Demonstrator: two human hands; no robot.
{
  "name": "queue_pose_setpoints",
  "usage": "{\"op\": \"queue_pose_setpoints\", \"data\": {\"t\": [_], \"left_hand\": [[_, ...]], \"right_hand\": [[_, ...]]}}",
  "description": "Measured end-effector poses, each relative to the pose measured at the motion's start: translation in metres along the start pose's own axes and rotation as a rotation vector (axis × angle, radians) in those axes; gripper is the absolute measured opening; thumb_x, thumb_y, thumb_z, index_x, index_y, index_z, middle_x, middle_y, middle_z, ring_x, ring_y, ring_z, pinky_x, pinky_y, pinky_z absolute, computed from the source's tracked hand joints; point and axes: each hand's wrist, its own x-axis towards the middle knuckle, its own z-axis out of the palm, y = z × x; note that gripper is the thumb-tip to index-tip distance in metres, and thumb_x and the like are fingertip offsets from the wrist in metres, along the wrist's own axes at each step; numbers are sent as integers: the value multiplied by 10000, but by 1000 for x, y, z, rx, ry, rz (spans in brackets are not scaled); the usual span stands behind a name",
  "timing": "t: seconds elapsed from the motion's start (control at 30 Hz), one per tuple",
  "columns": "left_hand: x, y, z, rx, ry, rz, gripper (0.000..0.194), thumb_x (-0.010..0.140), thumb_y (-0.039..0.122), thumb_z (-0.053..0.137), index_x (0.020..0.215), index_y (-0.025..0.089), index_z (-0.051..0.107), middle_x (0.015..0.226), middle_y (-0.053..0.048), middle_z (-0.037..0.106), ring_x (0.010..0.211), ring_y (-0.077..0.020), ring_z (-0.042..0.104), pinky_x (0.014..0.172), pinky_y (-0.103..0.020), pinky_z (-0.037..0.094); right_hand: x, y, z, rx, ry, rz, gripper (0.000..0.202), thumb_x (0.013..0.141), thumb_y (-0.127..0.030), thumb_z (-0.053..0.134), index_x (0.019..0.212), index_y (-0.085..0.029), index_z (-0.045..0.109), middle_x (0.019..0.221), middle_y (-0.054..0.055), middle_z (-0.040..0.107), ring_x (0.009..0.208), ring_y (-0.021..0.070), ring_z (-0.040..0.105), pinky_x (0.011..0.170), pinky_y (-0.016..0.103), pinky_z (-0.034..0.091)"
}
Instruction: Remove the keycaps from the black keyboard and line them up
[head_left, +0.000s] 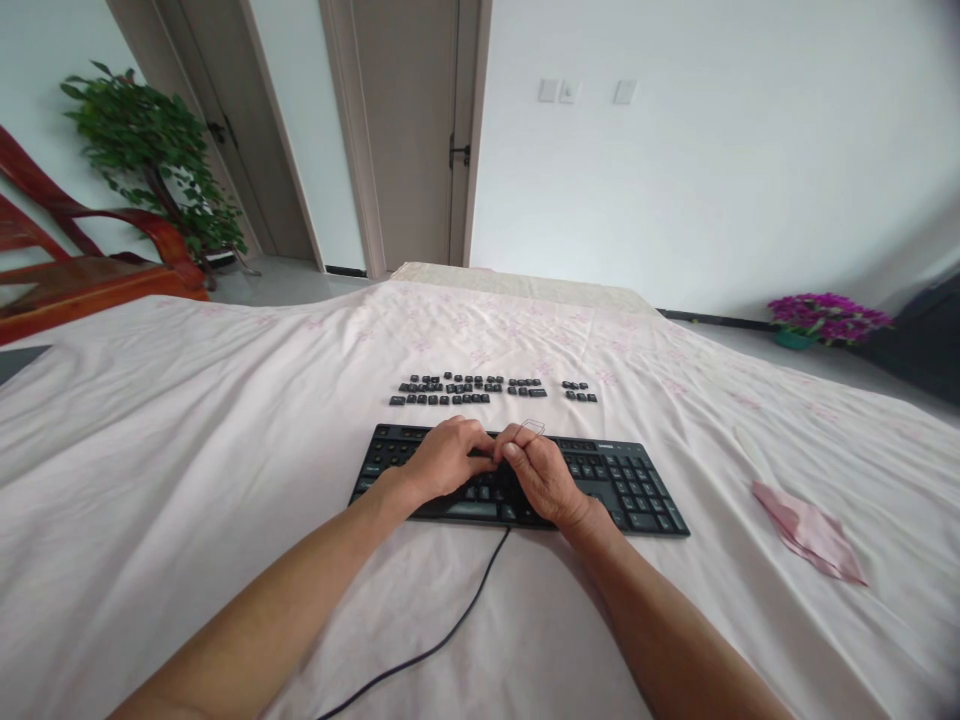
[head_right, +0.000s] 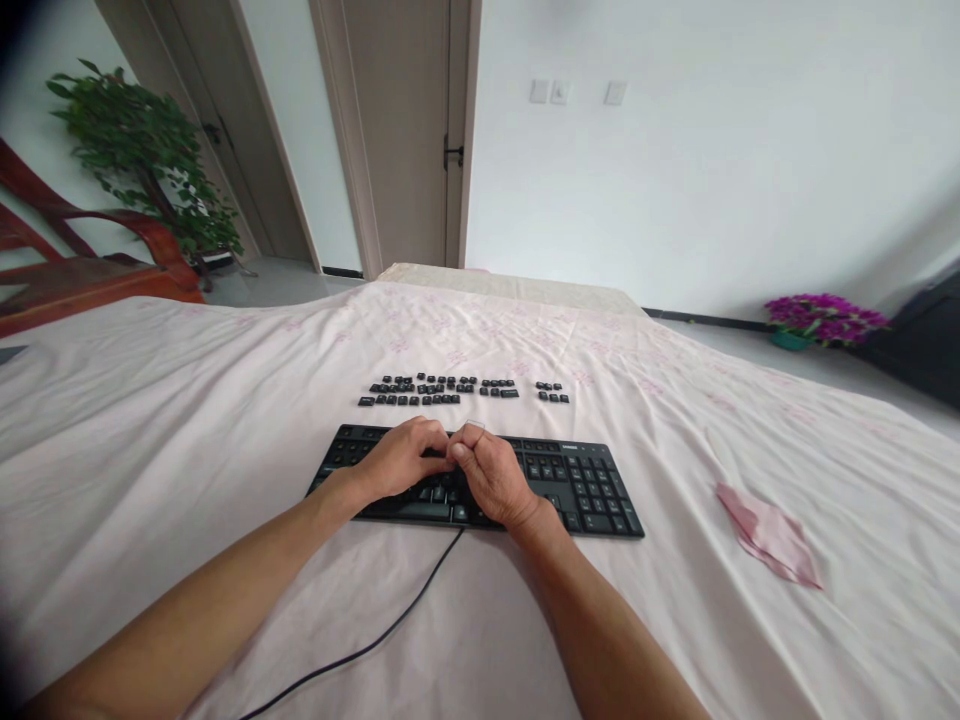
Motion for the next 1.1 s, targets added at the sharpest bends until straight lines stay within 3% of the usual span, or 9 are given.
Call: {"op": "queue_pose_setpoints", "data": {"t": [0.13, 0.33, 0.7, 0.97, 1.1], "left_hand": [[8, -9, 4, -83, -34, 50, 181, 843, 347, 629, 726, 226, 696, 717, 25, 614, 762, -138, 550, 714, -234, 398], [14, -19, 2, -185, -110, 155, 166, 839, 333, 641, 748, 207, 697, 718, 34, 627, 749, -120, 546, 704, -222, 383], [13, -21, 8, -143, -65, 143, 204, 854, 397, 618, 798, 228, 718, 753, 17, 653, 794, -139, 545, 763, -244, 391], [12, -17, 5, -290, -63, 127, 167, 850, 361, 632, 848, 219, 719, 820, 17, 660, 838, -132, 575, 791, -230, 411], [10, -14, 2, -213, -68, 115, 178, 775, 382, 710, 851, 221, 706, 784, 27, 638, 804, -138, 572, 740, -232, 407]], "right_hand": [[1, 1, 0, 13, -3, 12, 320, 992, -391, 370, 817, -199, 557, 793, 42, 601, 754, 169, 555, 763, 322, 456], [2, -3, -1, -6, -22, 17, 327, 998, -372, 360, 824, -192, 570, 788, 39, 596, 748, 165, 553, 756, 313, 445], [-1, -2, 2, -25, 17, -77, 289, 992, -363, 368, 806, -211, 529, 771, 39, 581, 733, 173, 553, 738, 326, 463], [-1, -6, 0, 22, 103, -20, 341, 995, -396, 352, 791, -202, 545, 752, 32, 569, 726, 171, 553, 736, 316, 446], [2, -5, 0, 15, 92, 0, 344, 996, -386, 356, 796, -196, 561, 775, 34, 578, 750, 170, 562, 747, 310, 443]]}}
